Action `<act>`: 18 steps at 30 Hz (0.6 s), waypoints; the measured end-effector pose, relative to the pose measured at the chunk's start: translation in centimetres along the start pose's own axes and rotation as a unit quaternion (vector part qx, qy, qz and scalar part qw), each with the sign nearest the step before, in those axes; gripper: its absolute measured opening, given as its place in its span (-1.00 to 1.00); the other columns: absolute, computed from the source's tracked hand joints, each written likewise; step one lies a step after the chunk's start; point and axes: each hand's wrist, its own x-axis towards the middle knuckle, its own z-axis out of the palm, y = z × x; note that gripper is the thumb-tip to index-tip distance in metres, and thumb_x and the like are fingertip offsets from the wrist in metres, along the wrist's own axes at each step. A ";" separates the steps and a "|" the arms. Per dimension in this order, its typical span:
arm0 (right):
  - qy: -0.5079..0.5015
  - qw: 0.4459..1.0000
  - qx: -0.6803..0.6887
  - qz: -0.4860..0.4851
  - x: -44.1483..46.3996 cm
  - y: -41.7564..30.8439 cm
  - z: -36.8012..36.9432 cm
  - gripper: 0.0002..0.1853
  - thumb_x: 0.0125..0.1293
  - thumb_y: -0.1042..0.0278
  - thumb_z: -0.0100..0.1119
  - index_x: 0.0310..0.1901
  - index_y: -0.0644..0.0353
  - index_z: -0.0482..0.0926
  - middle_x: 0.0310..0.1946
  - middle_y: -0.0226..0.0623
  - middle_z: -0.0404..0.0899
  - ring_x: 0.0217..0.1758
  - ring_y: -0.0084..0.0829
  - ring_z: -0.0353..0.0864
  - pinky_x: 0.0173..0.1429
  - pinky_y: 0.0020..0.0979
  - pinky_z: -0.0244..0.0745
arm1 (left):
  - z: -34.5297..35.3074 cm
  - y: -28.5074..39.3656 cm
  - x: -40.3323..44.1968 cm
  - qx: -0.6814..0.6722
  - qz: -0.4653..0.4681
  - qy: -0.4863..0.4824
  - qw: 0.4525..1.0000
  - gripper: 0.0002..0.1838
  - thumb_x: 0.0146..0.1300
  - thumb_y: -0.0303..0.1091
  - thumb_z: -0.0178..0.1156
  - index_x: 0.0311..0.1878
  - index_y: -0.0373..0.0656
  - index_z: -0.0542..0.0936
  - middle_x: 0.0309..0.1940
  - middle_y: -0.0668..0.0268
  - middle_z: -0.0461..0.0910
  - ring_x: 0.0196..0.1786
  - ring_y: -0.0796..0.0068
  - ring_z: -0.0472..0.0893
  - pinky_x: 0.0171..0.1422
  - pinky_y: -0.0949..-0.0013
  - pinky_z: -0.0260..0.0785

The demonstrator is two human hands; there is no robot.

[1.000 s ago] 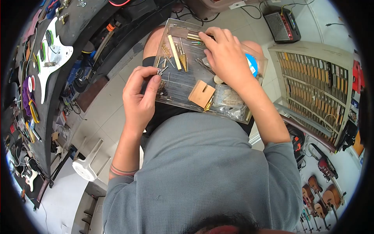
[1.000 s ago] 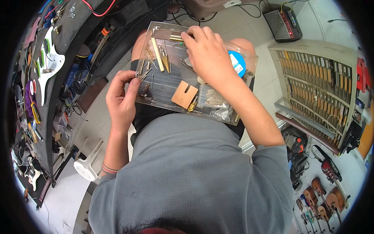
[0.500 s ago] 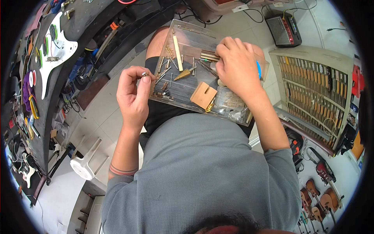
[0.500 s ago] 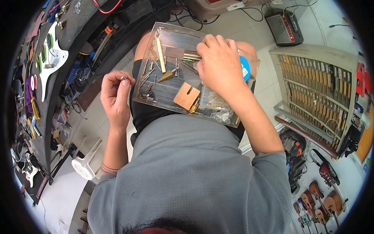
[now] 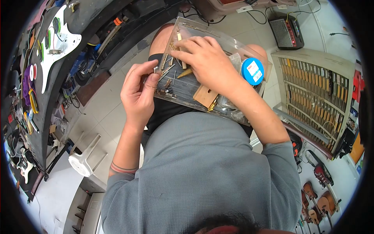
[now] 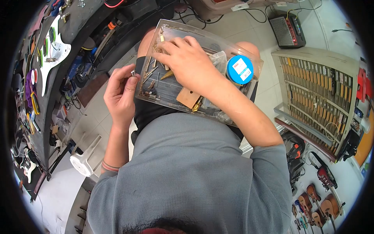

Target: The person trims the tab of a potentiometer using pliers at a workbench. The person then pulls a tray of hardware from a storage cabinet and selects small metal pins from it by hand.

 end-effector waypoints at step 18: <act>0.079 0.942 0.320 0.068 0.2 -4.7 -3.8 -0.81 0.49 0.38 0.46 0.08 0.09 0.75 -0.06 -0.36 0.77 0.13 -0.22 0.76 0.39 -0.13 0.45 | 0.3 1.6 0.3 -0.104 -0.022 -0.051 0.993 -0.89 0.55 -0.63 0.38 0.07 -0.38 0.72 0.03 0.20 0.72 0.05 0.45 0.71 0.21 0.36 0.59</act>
